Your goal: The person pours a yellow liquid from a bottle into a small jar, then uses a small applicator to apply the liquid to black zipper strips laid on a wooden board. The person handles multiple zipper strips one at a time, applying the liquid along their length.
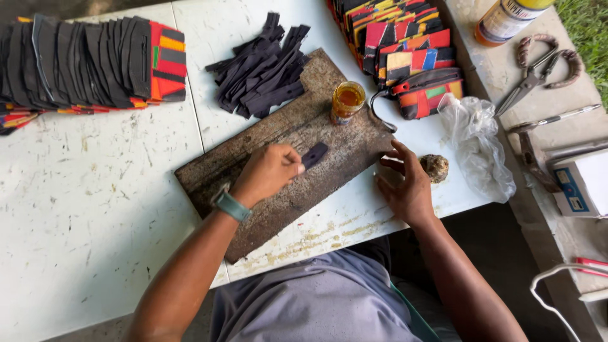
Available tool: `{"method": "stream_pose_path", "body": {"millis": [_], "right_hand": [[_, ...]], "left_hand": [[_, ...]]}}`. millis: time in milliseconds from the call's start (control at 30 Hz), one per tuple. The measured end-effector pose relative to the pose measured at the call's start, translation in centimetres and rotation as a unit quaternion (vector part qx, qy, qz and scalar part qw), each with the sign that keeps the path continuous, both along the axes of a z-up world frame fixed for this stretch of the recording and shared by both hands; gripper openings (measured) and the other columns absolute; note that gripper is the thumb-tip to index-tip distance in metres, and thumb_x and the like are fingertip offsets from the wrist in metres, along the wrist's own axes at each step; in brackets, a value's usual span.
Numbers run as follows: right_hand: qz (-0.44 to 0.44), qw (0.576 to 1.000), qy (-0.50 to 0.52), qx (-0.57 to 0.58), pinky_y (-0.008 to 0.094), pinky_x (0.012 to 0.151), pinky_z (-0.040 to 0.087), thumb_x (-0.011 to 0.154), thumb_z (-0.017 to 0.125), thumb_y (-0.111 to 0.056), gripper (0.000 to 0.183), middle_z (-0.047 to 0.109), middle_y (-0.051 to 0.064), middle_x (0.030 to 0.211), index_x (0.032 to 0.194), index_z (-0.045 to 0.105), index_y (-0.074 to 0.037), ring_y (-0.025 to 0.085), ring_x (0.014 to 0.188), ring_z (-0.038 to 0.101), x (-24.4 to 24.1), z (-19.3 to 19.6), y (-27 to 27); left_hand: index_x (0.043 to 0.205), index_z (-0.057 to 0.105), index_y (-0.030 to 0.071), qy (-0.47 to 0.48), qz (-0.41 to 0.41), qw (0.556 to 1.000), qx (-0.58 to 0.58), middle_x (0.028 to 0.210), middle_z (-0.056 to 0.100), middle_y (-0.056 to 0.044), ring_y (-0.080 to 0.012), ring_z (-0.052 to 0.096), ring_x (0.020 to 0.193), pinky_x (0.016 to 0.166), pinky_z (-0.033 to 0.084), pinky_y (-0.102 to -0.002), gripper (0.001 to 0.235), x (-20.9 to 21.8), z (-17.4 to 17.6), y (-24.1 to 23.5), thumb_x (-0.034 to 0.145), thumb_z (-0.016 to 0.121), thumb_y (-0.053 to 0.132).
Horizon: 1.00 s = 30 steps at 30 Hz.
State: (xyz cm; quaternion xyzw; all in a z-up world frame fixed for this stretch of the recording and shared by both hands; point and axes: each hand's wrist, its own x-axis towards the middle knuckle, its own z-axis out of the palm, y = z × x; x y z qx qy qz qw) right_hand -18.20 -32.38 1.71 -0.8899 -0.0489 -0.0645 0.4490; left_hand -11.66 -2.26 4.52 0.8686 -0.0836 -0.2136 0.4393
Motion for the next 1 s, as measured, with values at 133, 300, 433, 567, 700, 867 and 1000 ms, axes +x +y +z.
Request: {"method": "stream_pose_path", "body": {"millis": [133, 300, 433, 567, 700, 867, 1000], "right_hand": [[-0.013, 0.999, -0.016, -0.035, 0.036, 0.093, 0.057, 0.079, 0.082, -0.001, 0.080, 0.066, 0.014, 0.134, 0.150, 0.045, -0.004, 0.021, 0.111, 0.072, 1.5, 0.9, -0.3], [0.010, 0.993, -0.110, -0.041, 0.041, 0.100, 0.054, 0.075, 0.097, -0.008, 0.112, 0.056, 0.023, 0.145, 0.161, 0.024, -0.007, 0.033, 0.126, 0.063, 6.9, 2.2, 1.9], [0.044, 0.992, -0.114, 0.023, 0.047, 0.110, 0.047, 0.065, 0.101, -0.009, 0.133, 0.050, 0.027, 0.148, 0.163, 0.012, -0.010, 0.040, 0.135, 0.054, 11.5, 1.9, 5.6], [-0.009, 1.000, -0.001, 0.002, 0.041, 0.110, 0.053, 0.073, 0.096, -0.014, 0.124, 0.061, 0.018, 0.146, 0.166, 0.015, -0.016, 0.031, 0.133, 0.064, 12.0, 1.5, 6.0], [0.021, 0.997, -0.074, -0.018, 0.042, 0.109, 0.052, 0.068, 0.102, -0.016, 0.130, 0.052, 0.024, 0.151, 0.164, 0.014, -0.012, 0.034, 0.134, 0.059, 10.9, 0.9, 4.5], [0.017, 0.996, -0.069, -0.049, 0.042, 0.108, 0.051, 0.068, 0.100, -0.019, 0.128, 0.060, 0.022, 0.142, 0.163, 0.016, -0.009, 0.036, 0.130, 0.062, 9.2, 0.1, 3.9], [-0.002, 0.999, -0.024, -0.047, 0.040, 0.104, 0.055, 0.071, 0.099, -0.024, 0.121, 0.068, 0.018, 0.135, 0.162, 0.021, -0.010, 0.033, 0.122, 0.068, 8.8, -0.4, 4.2]], "left_hand": [[0.092, 0.069, 0.000, -0.181, -0.026, 0.982, 0.055, 0.081, 0.076, -0.019, -0.0250, 0.074, 0.067, 0.061, 0.056, -0.035, 0.034, -2.2, 0.5, 0.6, 0.071, 0.089, 0.017], [0.097, 0.069, 0.001, -0.073, -0.094, 0.967, 0.225, 0.083, 0.072, -0.015, -0.0230, 0.074, 0.076, 0.070, 0.063, -0.037, 0.013, -2.9, 0.7, 0.2, 0.101, 0.066, 0.013], [0.089, 0.072, 0.000, -0.279, -0.072, 0.943, 0.165, 0.092, 0.068, -0.014, -0.0251, 0.068, 0.080, 0.077, 0.057, -0.041, 0.011, -3.5, 1.2, 0.3, 0.091, 0.072, 0.011], [0.097, 0.068, -0.001, -0.305, 0.003, 0.952, 0.019, 0.101, 0.068, -0.015, -0.0265, 0.068, 0.087, 0.079, 0.056, -0.040, 0.012, -5.5, 0.1, 0.7, 0.092, 0.069, 0.009], [0.105, 0.064, 0.000, -0.253, 0.065, 0.963, -0.063, 0.101, 0.070, -0.013, -0.0281, 0.071, 0.084, 0.072, 0.057, -0.037, 0.015, -6.3, -1.4, 1.5, 0.097, 0.067, 0.011], [0.106, 0.063, 0.000, -0.278, 0.071, 0.957, -0.050, 0.099, 0.069, -0.015, -0.0344, 0.070, 0.088, 0.075, 0.055, -0.041, 0.013, -6.5, -2.2, 2.6, 0.099, 0.066, 0.011], [0.107, 0.063, 0.000, -0.282, 0.076, 0.956, -0.034, 0.099, 0.070, -0.016, -0.0348, 0.069, 0.087, 0.074, 0.054, -0.042, 0.014, -6.8, -2.1, 2.5, 0.099, 0.066, 0.012]]}}
